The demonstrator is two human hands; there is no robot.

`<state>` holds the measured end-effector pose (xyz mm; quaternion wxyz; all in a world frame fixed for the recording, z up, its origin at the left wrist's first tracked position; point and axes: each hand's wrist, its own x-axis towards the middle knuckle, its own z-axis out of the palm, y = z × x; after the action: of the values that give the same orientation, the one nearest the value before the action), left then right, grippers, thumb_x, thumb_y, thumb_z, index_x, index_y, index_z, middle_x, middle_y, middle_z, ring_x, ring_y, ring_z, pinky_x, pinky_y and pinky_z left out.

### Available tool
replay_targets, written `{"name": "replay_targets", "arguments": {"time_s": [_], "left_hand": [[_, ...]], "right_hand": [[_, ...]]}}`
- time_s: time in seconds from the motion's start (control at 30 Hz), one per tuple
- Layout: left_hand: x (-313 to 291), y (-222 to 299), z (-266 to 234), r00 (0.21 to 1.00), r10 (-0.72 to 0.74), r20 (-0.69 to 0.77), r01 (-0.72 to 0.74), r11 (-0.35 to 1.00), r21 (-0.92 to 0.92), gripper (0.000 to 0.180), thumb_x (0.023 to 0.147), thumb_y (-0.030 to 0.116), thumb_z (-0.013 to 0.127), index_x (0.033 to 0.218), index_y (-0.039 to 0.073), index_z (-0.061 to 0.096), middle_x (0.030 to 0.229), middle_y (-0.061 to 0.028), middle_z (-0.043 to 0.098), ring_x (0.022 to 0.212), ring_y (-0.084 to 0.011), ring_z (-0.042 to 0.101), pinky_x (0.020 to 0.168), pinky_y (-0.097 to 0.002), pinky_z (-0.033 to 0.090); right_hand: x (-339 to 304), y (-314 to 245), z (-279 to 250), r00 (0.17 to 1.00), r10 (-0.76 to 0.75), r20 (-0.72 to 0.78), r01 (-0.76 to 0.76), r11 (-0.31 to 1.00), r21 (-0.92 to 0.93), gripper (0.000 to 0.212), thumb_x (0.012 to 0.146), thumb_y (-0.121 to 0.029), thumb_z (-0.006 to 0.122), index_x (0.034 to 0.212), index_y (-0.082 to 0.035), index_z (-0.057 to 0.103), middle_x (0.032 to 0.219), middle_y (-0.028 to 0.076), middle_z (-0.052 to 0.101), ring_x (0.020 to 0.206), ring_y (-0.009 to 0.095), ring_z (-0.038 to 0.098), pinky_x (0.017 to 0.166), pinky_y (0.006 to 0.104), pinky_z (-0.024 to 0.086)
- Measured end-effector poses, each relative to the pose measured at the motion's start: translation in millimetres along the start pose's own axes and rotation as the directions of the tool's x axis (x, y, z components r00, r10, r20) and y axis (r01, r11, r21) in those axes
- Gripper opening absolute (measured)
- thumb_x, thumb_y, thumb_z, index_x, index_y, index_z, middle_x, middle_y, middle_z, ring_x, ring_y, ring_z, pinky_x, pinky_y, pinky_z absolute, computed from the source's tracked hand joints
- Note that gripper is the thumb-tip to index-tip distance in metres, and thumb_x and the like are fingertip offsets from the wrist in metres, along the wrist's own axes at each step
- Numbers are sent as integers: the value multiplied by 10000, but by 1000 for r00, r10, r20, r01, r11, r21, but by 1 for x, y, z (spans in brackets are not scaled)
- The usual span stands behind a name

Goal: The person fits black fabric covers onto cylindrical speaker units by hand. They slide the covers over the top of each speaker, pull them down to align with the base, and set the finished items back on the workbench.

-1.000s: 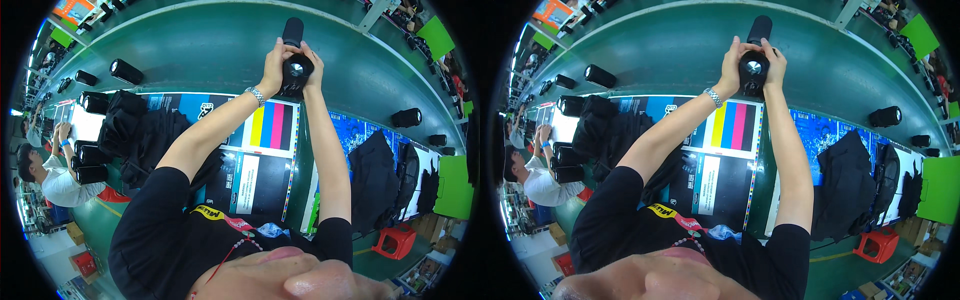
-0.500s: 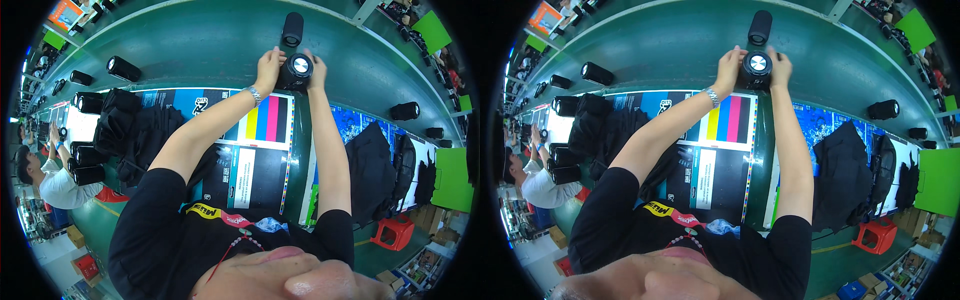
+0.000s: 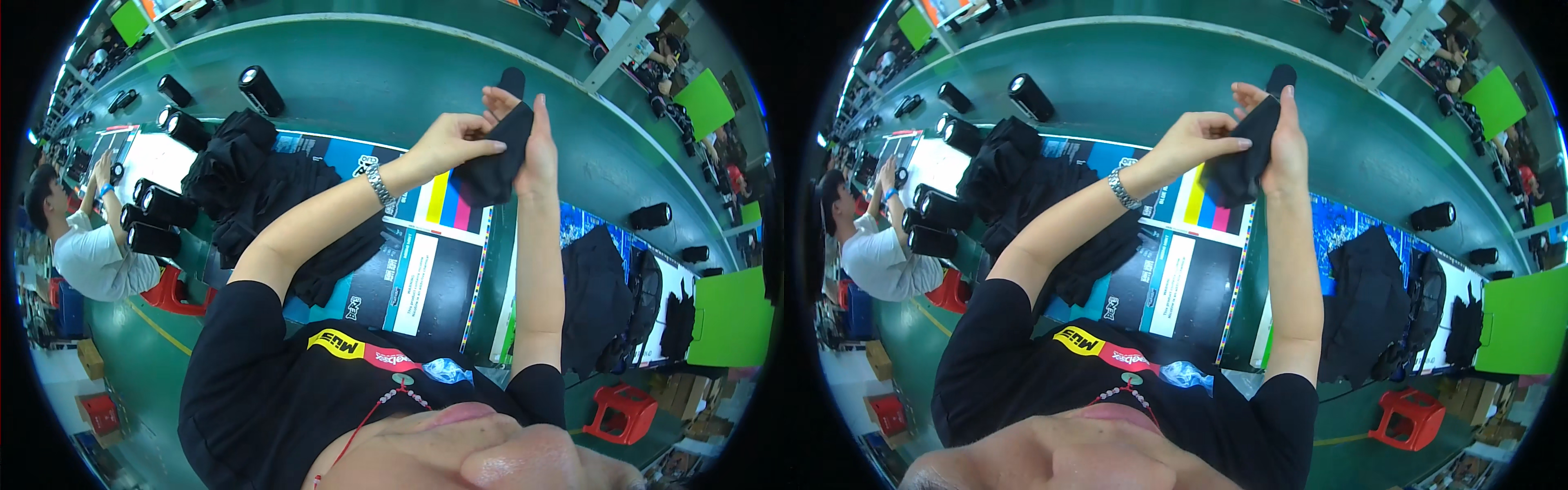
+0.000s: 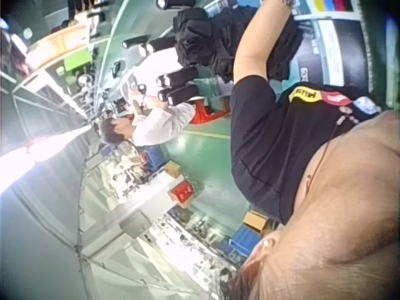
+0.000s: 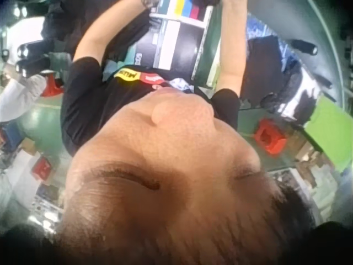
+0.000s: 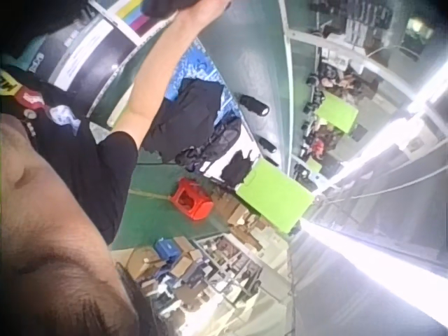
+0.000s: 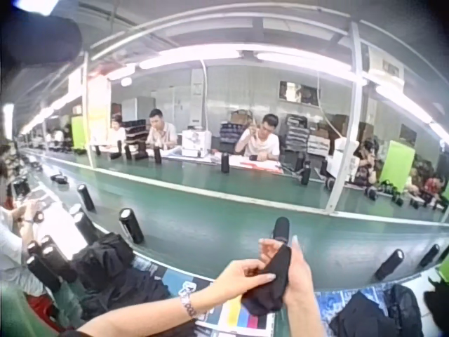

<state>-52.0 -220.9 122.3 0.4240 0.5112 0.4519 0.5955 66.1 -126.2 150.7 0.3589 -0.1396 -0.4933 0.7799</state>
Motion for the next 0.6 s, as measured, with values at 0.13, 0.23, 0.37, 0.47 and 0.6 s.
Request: {"name": "replay_targets", "arguments": {"time_s": [0.13,0.23,0.37,0.47,0.6], "left_hand": [[-23,17,-33,898,155,-412,-152,988,39,192,854,124,675,959,-28,623,844,-38,639,754,-56,587,647,-187,469],[-43,25,-43,866,248,-434,-216,969,123,179,847,99,679,965,-22,622,836,-28,635,726,-64,599,624,-191,480],[-69,25,-54,886,398,-238,-317,894,316,183,898,89,601,1054,-4,623,1034,-66,620,963,-111,584,799,-243,483],[-83,40,-60,913,94,-398,-203,949,-240,235,933,97,527,1138,0,592,1059,-80,620,1026,-140,574,842,-255,471],[-90,21,-83,920,143,-365,-161,987,-20,279,908,92,579,1175,13,552,1048,-30,617,971,-90,577,807,-226,472]], "right_hand": [[0,23,22,961,-67,-267,-15,956,-292,438,924,-455,535,943,-24,611,874,29,607,834,104,546,741,258,426],[-5,49,34,981,-33,-192,-54,900,-432,329,900,-348,616,942,-22,620,841,18,604,771,94,536,677,235,411],[-5,72,54,998,54,30,-52,996,-77,213,927,-128,557,1077,7,628,907,26,640,788,81,582,692,199,449],[-7,73,69,997,-12,78,13,1000,-7,230,925,-100,550,1111,15,623,929,35,646,841,101,605,740,212,467],[-5,85,91,976,-166,140,183,975,-123,219,912,-55,553,1105,-19,652,1101,63,609,976,120,584,806,216,459]]}}
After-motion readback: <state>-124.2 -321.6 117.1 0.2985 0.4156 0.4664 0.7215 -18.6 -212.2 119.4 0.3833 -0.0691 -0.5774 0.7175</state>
